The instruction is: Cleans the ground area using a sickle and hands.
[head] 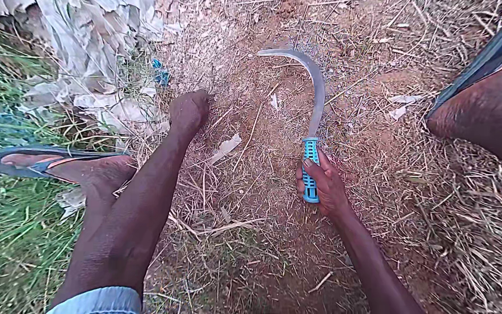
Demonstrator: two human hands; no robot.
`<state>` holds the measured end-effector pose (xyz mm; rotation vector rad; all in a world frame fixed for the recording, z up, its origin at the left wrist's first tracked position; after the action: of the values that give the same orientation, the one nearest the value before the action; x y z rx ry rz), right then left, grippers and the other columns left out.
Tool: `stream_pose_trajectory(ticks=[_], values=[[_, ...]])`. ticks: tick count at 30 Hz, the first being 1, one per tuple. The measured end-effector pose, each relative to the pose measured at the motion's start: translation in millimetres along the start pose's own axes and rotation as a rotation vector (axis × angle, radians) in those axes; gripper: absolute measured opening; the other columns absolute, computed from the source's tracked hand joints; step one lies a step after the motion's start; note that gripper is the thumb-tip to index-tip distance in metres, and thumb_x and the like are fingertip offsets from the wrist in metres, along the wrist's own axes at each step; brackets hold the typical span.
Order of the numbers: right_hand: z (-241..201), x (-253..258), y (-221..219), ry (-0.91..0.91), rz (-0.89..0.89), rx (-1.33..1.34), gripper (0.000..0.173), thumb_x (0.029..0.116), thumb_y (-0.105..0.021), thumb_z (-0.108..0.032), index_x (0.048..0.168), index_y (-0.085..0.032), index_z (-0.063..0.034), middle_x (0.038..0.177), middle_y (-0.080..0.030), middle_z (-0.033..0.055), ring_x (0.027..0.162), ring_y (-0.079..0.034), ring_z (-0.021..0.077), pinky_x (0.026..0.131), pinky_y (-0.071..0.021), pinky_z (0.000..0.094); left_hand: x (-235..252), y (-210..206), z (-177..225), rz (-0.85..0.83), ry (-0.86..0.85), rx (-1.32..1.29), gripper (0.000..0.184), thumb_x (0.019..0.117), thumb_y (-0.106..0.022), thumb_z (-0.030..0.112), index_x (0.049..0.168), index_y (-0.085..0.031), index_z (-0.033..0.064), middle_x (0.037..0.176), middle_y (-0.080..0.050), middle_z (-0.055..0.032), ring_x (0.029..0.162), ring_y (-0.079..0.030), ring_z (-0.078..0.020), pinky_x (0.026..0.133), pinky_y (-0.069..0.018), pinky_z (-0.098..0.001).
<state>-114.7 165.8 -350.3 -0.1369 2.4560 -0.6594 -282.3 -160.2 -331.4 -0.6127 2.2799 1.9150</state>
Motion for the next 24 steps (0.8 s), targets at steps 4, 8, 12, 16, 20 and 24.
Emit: stream_pose_trajectory(ticks=[4,8,12,16,20,24], values=[[-7,15,-13,0.045,0.004,0.014,0.053,0.1089,-0.041,-0.026,0.16,-0.028,-0.0192,0.078,-0.061,0.0063,0.051,-0.057,0.0123,0.047,-0.0534,0.0256,0,15,7,0.015,-0.052,0.041,0.035,0.1097,-0.038,0.021,0.112,-0.061,-0.0052,0.106,-0.067,-0.0362,0.103,-0.065,-0.059,0.079,-0.0475,-0.0752],[0,32,-52,0.053,0.024,0.031,0.051,0.1115,-0.038,-0.032,0.16,-0.024,-0.0223,0.08,-0.058,0.0046,0.051,-0.056,0.0113,0.045,-0.0523,0.0255,3,24,9,0.019,-0.096,0.101,0.028,0.1068,-0.04,0.013,0.106,-0.06,-0.0065,0.102,-0.066,-0.0362,0.099,-0.065,-0.0588,0.074,-0.0481,-0.0733],[33,8,-55,-0.3,-0.471,-0.375,0.052,0.1098,-0.045,-0.027,0.159,-0.034,-0.0139,0.079,-0.058,0.0044,0.054,-0.054,0.0107,0.05,-0.0498,0.0253,4,28,0,0.012,-0.085,0.102,0.028,0.1076,-0.042,0.013,0.107,-0.06,-0.0073,0.103,-0.066,-0.0371,0.101,-0.064,-0.0594,0.075,-0.0475,-0.0739],[57,-23,-40,-0.362,-0.524,-0.327,0.055,0.1088,-0.046,-0.024,0.16,-0.03,-0.0103,0.08,-0.059,0.004,0.053,-0.056,0.0112,0.048,-0.051,0.0265,-10,20,-29,0.004,-0.053,0.018,0.033,0.1099,-0.04,0.017,0.11,-0.061,-0.0074,0.104,-0.065,-0.0384,0.102,-0.063,-0.0612,0.078,-0.0462,-0.0771],[35,-11,-34,-0.215,-0.337,-0.187,0.055,0.1068,-0.046,-0.019,0.158,-0.031,-0.0071,0.079,-0.061,0.0039,0.054,-0.058,0.0106,0.051,-0.0537,0.0254,-16,7,-57,0.061,0.003,-0.118,0.042,0.1128,-0.035,0.024,0.113,-0.058,-0.0112,0.108,-0.063,-0.0407,0.108,-0.062,-0.0608,0.086,-0.045,-0.0765],[-1,11,-31,-0.027,-0.114,0.018,0.051,0.1095,-0.039,-0.022,0.159,-0.028,-0.017,0.075,-0.06,0.0051,0.051,-0.059,0.0113,0.048,-0.0548,0.0251,-14,17,-58,0.111,0.061,-0.213,0.046,0.113,-0.031,0.027,0.118,-0.055,-0.0119,0.115,-0.061,-0.0408,0.114,-0.06,-0.0597,0.092,-0.0433,-0.0761]])
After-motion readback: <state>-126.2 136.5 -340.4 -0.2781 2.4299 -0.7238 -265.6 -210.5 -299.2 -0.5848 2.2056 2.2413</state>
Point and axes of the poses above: each hand's wrist, its own x-axis towards the middle knuckle, its own y-axis out of the back of the hand, z = x × y, the point moved 1 cm from there along x, towards the middle knuckle
